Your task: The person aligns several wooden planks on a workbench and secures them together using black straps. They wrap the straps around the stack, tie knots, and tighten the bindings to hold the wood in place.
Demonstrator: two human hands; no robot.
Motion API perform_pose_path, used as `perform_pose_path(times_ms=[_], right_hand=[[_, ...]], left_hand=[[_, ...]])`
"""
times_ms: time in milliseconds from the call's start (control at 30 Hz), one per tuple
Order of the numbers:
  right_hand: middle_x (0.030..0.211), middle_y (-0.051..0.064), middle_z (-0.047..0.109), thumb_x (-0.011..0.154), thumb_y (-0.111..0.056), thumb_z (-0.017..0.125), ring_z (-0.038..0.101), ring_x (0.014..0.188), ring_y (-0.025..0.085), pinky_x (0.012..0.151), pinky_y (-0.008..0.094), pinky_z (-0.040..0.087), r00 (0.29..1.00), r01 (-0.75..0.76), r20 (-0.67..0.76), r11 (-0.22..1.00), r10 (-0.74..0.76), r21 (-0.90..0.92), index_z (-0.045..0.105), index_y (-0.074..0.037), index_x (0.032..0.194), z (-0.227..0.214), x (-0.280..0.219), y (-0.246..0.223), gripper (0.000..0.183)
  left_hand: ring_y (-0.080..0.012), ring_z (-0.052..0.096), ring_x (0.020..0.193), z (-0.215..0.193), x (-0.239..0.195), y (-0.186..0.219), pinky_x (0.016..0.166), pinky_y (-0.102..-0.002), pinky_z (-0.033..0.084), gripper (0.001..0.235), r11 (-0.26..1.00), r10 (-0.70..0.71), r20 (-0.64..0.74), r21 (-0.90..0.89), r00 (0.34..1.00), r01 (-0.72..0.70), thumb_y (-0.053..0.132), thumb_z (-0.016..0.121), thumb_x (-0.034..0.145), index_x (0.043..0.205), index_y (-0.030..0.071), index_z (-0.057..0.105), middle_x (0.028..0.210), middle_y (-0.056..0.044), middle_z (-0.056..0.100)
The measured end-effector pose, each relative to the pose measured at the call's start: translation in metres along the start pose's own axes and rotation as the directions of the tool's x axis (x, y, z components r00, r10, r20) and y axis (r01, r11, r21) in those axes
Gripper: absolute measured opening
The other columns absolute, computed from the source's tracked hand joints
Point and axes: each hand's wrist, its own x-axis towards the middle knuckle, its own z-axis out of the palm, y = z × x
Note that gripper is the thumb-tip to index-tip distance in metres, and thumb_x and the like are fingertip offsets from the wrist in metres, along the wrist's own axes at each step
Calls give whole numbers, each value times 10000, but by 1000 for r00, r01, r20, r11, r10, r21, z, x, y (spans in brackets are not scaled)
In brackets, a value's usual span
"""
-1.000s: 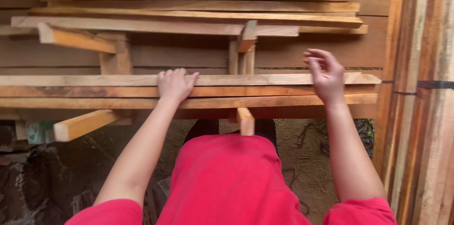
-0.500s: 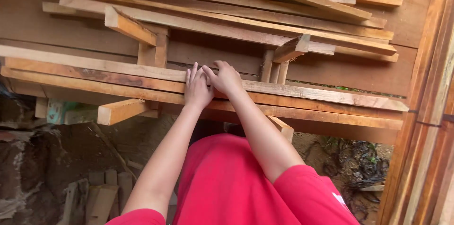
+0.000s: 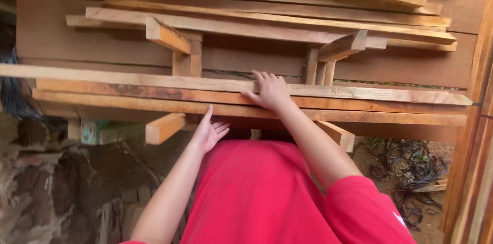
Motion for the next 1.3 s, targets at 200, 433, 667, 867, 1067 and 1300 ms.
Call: perform_pose_path(times_ms=[200, 433, 667, 867, 1067, 1300], right_hand=[[1718, 97, 177, 531, -1021, 540, 71, 1586, 366, 1267, 613, 41, 990, 144, 51, 935, -135, -324, 218, -129, 1642, 14, -48, -14, 1461], [1665, 147, 261, 859, -374, 657, 197, 1528, 450, 1206, 709, 152, 973, 113, -156, 942, -169, -317, 316, -180, 1616, 73, -34, 8, 852], [1671, 124, 256, 645, -450, 837, 251, 1507, 429, 1179, 754, 149, 973, 97, -171, 946, -155, -310, 310, -249, 1625, 52, 31, 47, 1130], [1708, 63, 160, 588, -527, 878, 135, 1559, 364, 1234, 720, 39, 998, 34, -48, 961, -49, -274, 224, -294, 1642, 30, 54, 44, 1263], [1689, 49, 227, 586, -607, 833, 185, 1553, 346, 1249, 685, 68, 989, 38, -134, 975, -69, -220, 265, -293, 1631, 23, 43, 42, 1230], [1679, 49, 267, 539, -671, 802, 220, 1542, 340, 1248, 685, 94, 971, 56, -217, 975, -104, -217, 315, -289, 1616, 31, 42, 48, 1243]], left_hand=[[-376, 314, 1508, 16, 18, 25, 1217, -452, 348, 1095, 973, -3, 0, -231, 1000, 3, 530, 781, 871, 1580, -1, 138, 1581, -239, 218], [-324, 470, 1383, 14, 41, 25, 1120, -398, 476, 998, 987, -27, -88, -159, 996, 13, 497, 829, 849, 1527, 26, 268, 1459, -207, 334], [-449, 259, 1518, 72, 77, 71, 1214, -546, 301, 1198, 985, 80, -131, -140, 988, -98, 566, 834, 824, 1612, 36, 104, 1590, -318, 181], [-499, 292, 1494, 81, 80, 94, 1187, -608, 312, 1251, 989, 147, -171, -2, 974, -149, 617, 825, 808, 1615, 9, 87, 1581, -374, 216], [-534, 410, 1406, 81, 57, 88, 1161, -624, 337, 1172, 974, 178, -124, 166, 976, -156, 696, 676, 880, 1601, -54, 137, 1525, -428, 306], [-132, 724, 1012, 54, 60, 69, 907, -289, 580, 265, -199, 627, 555, 792, 546, -577, 437, 784, 891, 1106, 282, 779, 971, 95, 789]])
